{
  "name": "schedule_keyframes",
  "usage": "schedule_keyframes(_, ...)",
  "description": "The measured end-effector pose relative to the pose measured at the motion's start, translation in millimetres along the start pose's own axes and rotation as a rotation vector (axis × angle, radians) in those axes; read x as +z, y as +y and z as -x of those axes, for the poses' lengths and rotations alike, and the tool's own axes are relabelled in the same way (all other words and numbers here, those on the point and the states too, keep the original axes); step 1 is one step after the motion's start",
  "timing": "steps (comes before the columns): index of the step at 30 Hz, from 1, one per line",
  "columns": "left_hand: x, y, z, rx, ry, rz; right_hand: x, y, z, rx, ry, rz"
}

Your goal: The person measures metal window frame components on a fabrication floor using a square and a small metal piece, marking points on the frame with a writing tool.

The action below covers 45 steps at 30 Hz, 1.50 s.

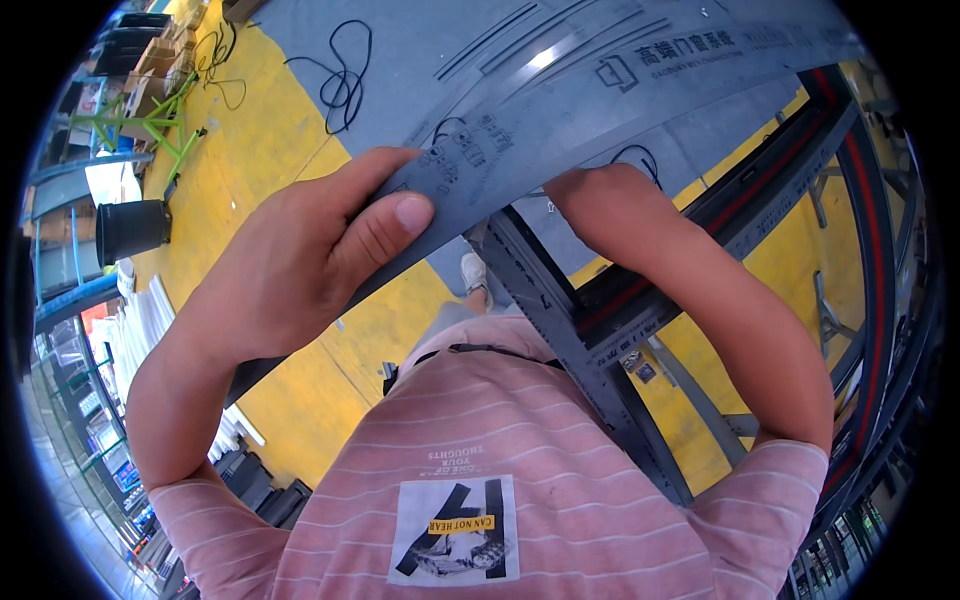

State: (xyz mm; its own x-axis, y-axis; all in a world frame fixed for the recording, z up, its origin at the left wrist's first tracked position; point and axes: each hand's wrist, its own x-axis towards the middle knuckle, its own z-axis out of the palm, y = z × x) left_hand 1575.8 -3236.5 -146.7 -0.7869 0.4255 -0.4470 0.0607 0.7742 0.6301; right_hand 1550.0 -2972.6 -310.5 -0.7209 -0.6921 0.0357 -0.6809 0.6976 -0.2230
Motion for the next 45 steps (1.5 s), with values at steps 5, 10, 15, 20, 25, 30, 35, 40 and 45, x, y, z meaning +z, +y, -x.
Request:
schedule_keyframes(5,0,1,-3,0.006,0.001,0.014,-16,-5,4,-0.079,-0.049,-0.073)
schedule_keyframes(10,2,8,-3,-0.053,-0.010,0.066,-20,-3,4,-0.043,-0.087,-0.093)
schedule_keyframes(15,4,10,-4,-0.051,0.023,-0.007,-39,-6,13,0.007,-0.196,-0.011)
schedule_keyframes(20,1,8,2,-0.063,0.050,-0.026,-61,-12,31,0.016,-0.205,-0.059)
schedule_keyframes(25,-12,-17,28,0.006,0.079,0.114,-67,-16,62,0.117,0.028,-0.138)
schedule_keyframes(30,-36,-45,76,0.014,-0.062,0.015,-69,-17,81,0.524,0.372,-0.539)
schedule_keyframes(35,-10,-64,126,0.082,-0.029,-0.386,-67,21,65,0.932,1.095,-1.202)
schedule_keyframes(40,-9,-77,128,0.121,-0.032,-0.476,-63,62,10,1.207,1.428,-1.388)
schedule_keyframes(45,-32,-107,131,0.195,0.052,-0.634,-53,88,-32,0.969,1.658,-1.648)
